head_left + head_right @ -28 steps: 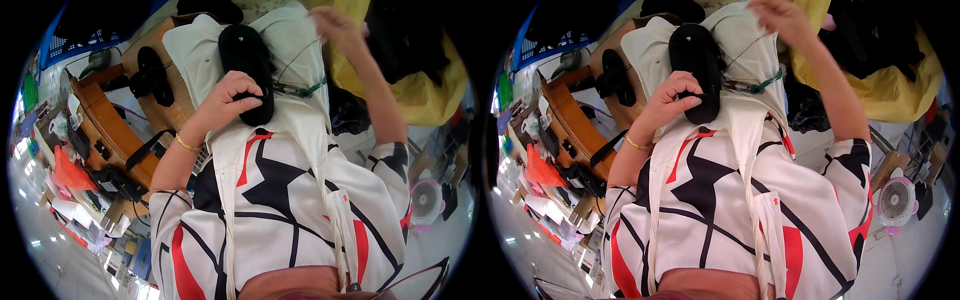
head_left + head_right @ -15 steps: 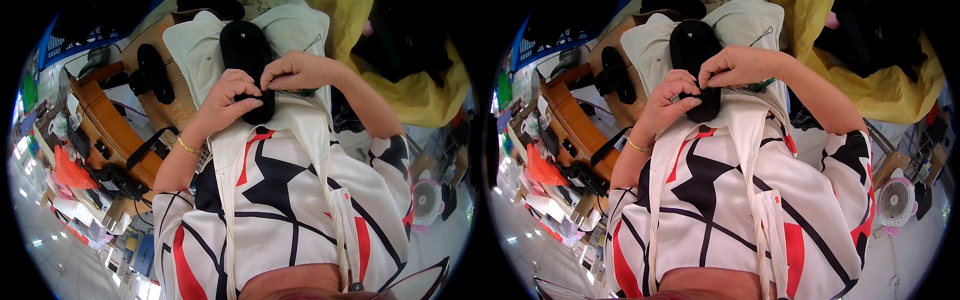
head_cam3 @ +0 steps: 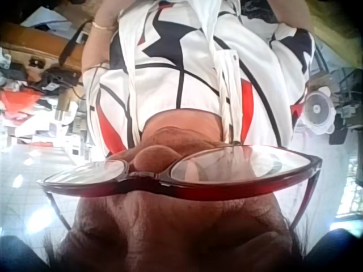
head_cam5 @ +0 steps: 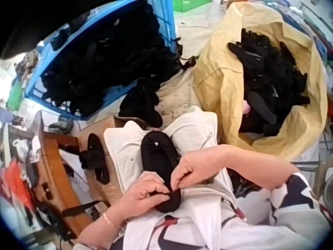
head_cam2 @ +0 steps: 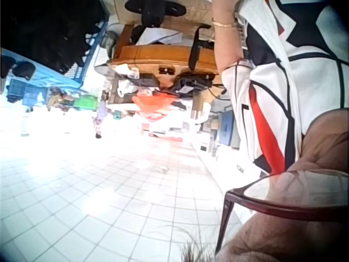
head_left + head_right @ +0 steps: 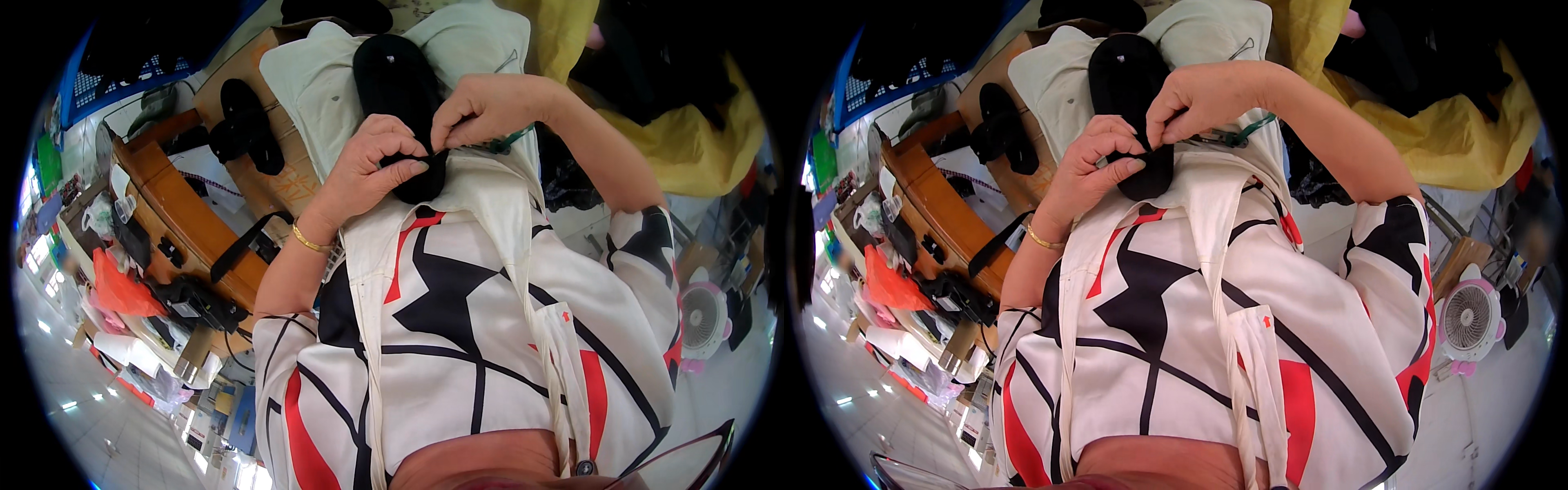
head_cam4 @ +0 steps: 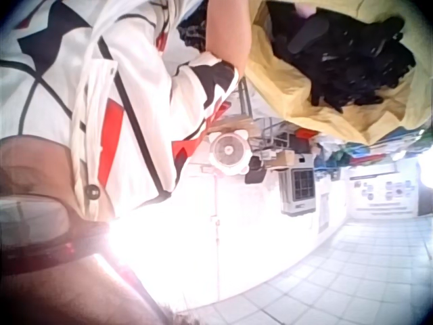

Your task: The person sits and hand-sews black slip-on shoes using a needle and thread. They repeatedly pull the thread through the shoe's sole and upper, then place the finished shoes into a blue plastic crate. The workspace includes a wooden table and a yellow sack filled with shoes.

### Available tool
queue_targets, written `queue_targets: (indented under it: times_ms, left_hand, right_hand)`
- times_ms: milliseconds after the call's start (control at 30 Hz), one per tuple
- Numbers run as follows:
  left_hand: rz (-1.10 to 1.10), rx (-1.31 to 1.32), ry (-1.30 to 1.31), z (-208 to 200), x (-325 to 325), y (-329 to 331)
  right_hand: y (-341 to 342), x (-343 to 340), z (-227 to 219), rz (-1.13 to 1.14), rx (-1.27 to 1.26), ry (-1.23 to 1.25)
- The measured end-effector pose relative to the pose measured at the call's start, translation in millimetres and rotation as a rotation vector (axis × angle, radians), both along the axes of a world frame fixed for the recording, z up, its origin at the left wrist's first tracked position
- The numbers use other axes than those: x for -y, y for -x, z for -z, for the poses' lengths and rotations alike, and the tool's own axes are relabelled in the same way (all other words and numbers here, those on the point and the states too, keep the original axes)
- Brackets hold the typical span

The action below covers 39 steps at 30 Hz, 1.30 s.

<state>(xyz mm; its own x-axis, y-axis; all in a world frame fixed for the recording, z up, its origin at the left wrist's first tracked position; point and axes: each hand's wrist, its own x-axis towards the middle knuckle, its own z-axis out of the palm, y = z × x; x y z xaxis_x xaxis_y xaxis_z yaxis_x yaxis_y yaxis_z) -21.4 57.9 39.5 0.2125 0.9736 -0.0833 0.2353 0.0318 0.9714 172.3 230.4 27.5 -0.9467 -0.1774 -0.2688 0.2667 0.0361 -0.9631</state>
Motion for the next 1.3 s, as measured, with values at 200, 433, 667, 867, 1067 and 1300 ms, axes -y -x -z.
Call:
queue_targets:
  times_ms: [200,433,667,867,1067,1300]
  left_hand:
    - [0.027,0.033,-0.003,2,-1,-1]
    - [0.031,0.051,-0.009,4,-1,-1]
    - [0.041,0.025,-0.087,5,0,-1]
    - [-0.001,-0.045,-0.157,3,2,-7]
    - [-0.016,-0.165,-0.197,-1,7,-12]
    - [-0.017,-0.162,-0.192,-4,7,-14]
  right_hand:
    - [1,2,1,-0.009,0.071,0.053]
    - [0,3,7,-0.002,0.066,0.113]
    - [3,3,6,-0.016,0.102,0.167]
    - [4,8,12,0.003,0.136,0.219]
    - [5,10,9,-0.018,0.156,0.216]
    - [2,8,20,-0.076,0.187,0.337]
